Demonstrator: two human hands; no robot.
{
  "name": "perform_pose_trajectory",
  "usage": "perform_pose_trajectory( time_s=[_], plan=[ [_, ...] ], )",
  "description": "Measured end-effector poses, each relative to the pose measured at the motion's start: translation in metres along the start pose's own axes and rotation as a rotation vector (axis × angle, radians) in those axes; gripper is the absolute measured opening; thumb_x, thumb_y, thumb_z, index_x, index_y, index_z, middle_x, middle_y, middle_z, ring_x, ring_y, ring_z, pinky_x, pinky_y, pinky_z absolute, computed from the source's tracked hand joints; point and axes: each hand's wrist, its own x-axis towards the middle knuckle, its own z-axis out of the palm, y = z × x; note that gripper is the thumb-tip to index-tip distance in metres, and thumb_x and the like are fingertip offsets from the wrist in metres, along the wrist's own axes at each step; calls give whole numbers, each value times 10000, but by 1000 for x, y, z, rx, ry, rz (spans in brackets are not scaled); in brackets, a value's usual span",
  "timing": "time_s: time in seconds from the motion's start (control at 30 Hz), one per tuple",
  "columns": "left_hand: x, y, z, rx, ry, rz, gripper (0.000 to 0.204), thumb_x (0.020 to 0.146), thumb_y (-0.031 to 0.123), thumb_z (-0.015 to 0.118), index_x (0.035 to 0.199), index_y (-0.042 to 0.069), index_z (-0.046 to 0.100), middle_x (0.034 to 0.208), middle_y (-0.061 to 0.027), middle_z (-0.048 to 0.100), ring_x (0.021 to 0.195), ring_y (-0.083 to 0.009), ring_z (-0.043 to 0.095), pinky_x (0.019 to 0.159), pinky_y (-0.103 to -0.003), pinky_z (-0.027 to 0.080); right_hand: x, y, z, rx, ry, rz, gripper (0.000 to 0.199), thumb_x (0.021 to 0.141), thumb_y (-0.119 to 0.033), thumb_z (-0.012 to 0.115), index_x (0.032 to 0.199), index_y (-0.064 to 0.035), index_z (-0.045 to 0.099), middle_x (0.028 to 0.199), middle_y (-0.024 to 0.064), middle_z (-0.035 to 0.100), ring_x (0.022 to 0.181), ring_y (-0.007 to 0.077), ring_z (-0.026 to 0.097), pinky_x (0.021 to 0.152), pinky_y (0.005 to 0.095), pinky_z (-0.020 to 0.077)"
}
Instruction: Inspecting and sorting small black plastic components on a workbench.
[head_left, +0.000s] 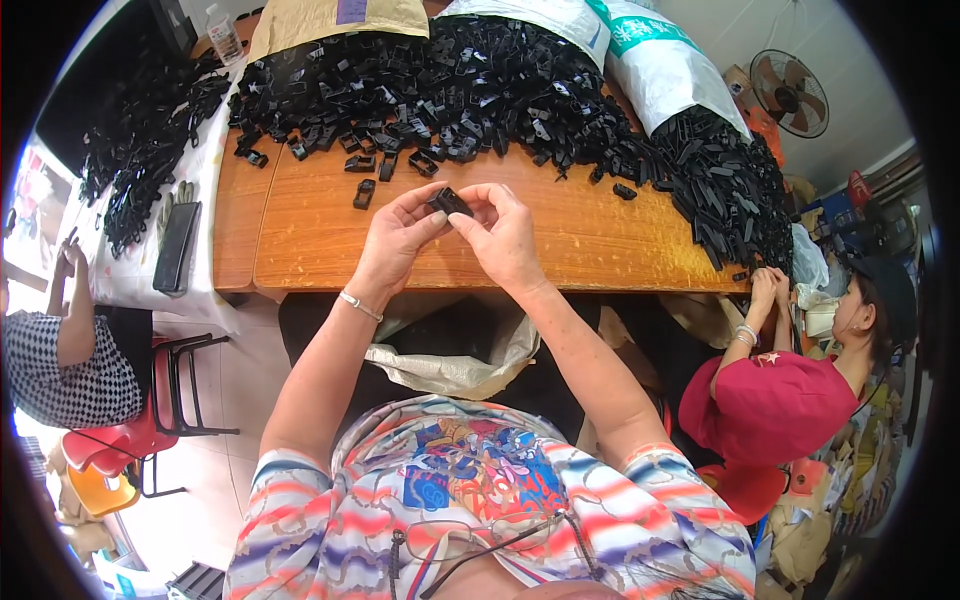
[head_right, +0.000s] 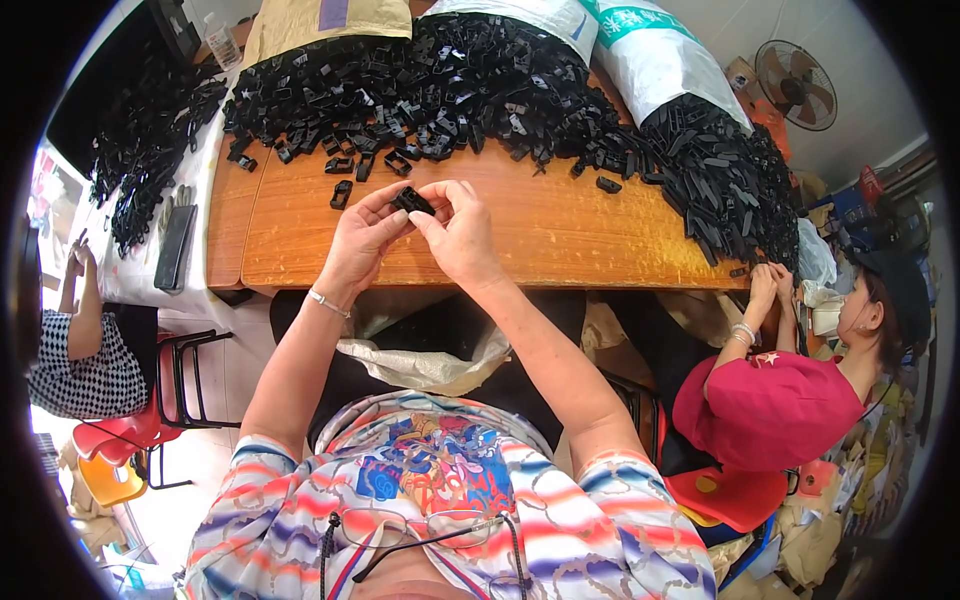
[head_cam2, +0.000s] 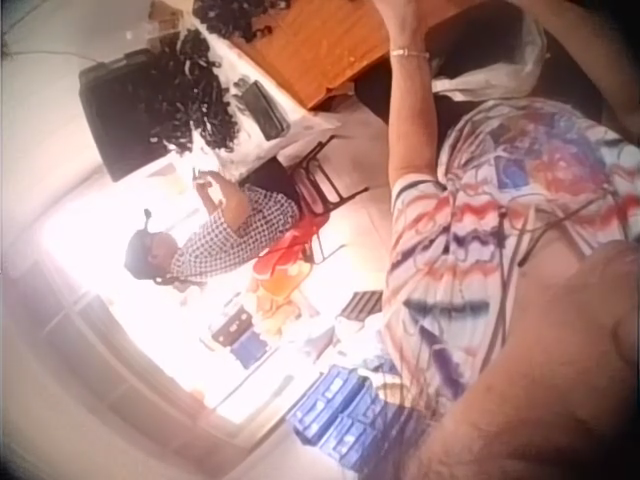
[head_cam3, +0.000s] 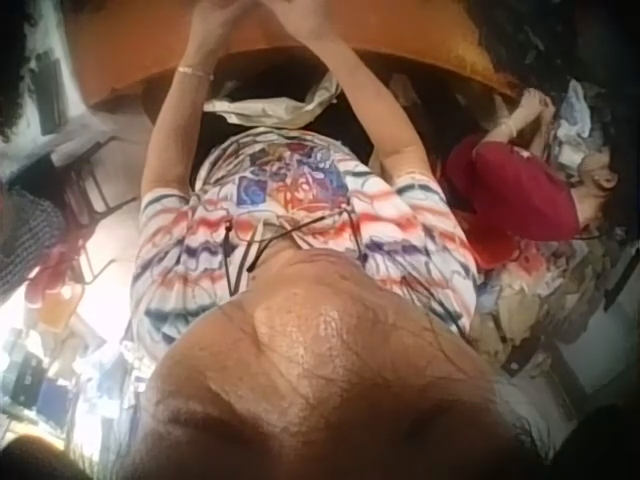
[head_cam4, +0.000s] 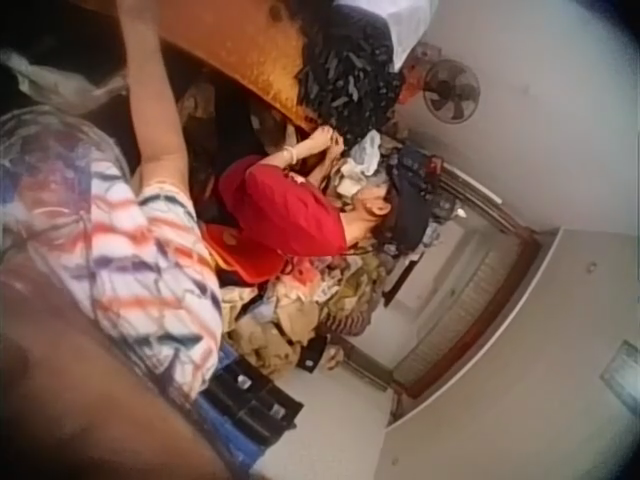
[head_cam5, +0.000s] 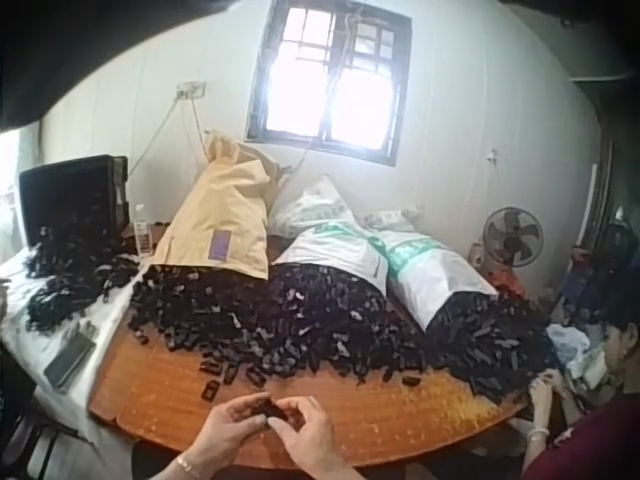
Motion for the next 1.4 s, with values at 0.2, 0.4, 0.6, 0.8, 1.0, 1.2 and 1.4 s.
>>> perform_pose_trajectory(
  time_s=[0.2,0.4,0.6,0.8,1.0,1.2,1.4],
  plan=[
    [-5,5,20,65,-2,73,438,913,11,621,1332,-34,501,1139,-88,643,1010,-127,615,893,-252,511,-6,2,5,-72,43,-123,217,759,61,703,940,9,593,916,105,608,721,200,617,651,303,524],
    [-20,0,36,493,109,223,289,919,22,613,1202,-34,593,1004,-46,651,881,-82,593,787,-221,500,-26,0,7,-187,112,-253,238,725,60,708,888,-22,554,836,120,597,668,262,605,607,342,505],
    [-54,8,28,714,19,84,276,921,84,621,1165,-47,613,920,-98,695,836,-135,643,738,-258,511,-31,0,-35,-107,-293,44,209,786,-93,769,937,-14,647,716,53,646,665,93,594,603,258,479],
    [-82,9,20,1369,-93,484,300,790,117,738,1064,30,653,974,-146,668,915,-333,599,815,-377,493,30,71,-109,-544,116,-51,143,814,-95,702,943,-36,678,868,114,675,766,242,671,692,351,533],
    [-60,14,9,1285,75,449,234,801,82,709,1023,26,657,927,-112,631,859,-279,602,736,-352,497,80,84,-107,-881,102,-120,213,836,-46,636,1039,-93,678,1018,140,613,889,345,648,766,424,531],
    [8,16,-15,1402,124,515,216,866,44,622,1081,44,636,949,-127,613,832,-296,626,725,-357,509,99,93,-90,-1026,22,-136,216,842,-26,540,1007,-84,667,1044,171,600,867,391,645,761,470,527],
    [55,22,-26,1604,113,420,269,868,12,549,1114,89,626,1002,-148,582,957,-345,590,801,-419,506,66,75,-79,-907,-123,-305,140,805,-9,630,941,-25,661,920,160,647,864,348,646,753,426,519]
  ],
)
